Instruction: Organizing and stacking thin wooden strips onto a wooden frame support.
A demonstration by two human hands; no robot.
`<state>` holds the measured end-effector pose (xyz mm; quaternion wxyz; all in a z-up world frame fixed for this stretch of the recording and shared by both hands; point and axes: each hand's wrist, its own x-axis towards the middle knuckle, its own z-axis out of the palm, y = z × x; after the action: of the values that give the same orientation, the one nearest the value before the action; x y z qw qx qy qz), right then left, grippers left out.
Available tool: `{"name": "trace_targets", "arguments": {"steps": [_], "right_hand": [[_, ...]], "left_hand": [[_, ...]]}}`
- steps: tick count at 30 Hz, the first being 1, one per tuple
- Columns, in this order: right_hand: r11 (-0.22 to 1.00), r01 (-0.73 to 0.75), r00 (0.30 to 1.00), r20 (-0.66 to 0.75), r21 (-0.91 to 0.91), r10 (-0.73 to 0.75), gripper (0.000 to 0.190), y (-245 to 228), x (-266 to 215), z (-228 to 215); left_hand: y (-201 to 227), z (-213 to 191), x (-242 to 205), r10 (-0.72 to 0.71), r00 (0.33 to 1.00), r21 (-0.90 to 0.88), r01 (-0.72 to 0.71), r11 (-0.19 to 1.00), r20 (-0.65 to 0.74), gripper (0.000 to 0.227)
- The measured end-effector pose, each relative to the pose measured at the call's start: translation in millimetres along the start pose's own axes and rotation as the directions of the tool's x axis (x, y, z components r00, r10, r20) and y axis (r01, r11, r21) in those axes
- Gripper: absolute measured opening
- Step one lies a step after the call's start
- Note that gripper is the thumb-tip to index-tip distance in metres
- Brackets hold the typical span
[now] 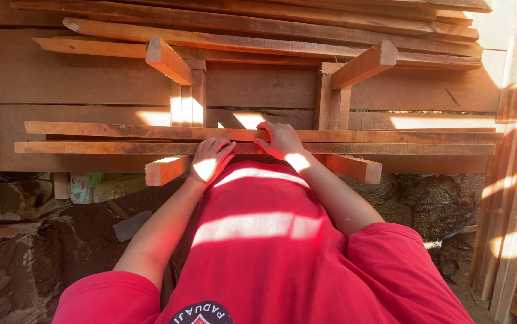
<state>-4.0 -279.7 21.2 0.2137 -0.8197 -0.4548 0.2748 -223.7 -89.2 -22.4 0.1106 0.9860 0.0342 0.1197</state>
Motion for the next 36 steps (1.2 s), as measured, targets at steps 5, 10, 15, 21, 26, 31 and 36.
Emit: {"name": "trace_targets", "arguments": {"steps": [5, 10, 15, 21, 26, 31, 36], "right_hand": [[0.999, 0.032, 0.998, 0.061, 0.007, -0.032, 0.039, -6.8, 0.1, -13.5], [0.996, 0.077, 0.99, 0.124, -0.043, -0.071, 0.046, 5.4, 1.5, -11.9], [0.994, 0.106, 0.986, 0.133, -0.009, -0.104, 0.05, 1.0, 1.8, -12.4], [0.985, 0.121, 0.981, 0.164, -0.12, -0.1, 0.075, 1.7, -3.6, -12.8], [0.961, 0.052, 0.961, 0.275, -0.27, 0.026, 0.094, -8.4, 4.5, -13.1], [0.904, 0.092, 0.96, 0.279, -0.418, 0.031, 0.087, 4.3, 2.3, 1.3], [0.875, 0.175, 0.984, 0.107, -0.451, -0.141, 0.072, 10.2, -3.5, 7.0]], "left_hand": [[-0.4, 1.9, -2.4, -0.005, 1.0, 0.0, 0.005, 1.0, -0.005, 0.034], [10.1, 0.3, 1.9, -0.018, 1.0, 0.018, 0.019, 1.0, -0.017, 0.035], [32.9, -39.1, 27.2, -0.124, 0.979, 0.007, 0.125, 0.992, 0.161, 0.076], [11.6, -11.4, 59.1, -0.188, 0.83, 0.009, 0.216, 0.976, 0.526, 0.092], [6.3, -7.4, 81.5, -0.201, 0.729, 0.104, 0.176, 0.979, 0.654, 0.089], [6.5, 5.1, 86.7, -0.154, 0.747, 0.136, 0.085, 0.987, 0.647, 0.091], [11.9, -6.1, 85.3, -0.168, 0.74, 0.139, 0.102, 0.985, 0.651, 0.089]]}}
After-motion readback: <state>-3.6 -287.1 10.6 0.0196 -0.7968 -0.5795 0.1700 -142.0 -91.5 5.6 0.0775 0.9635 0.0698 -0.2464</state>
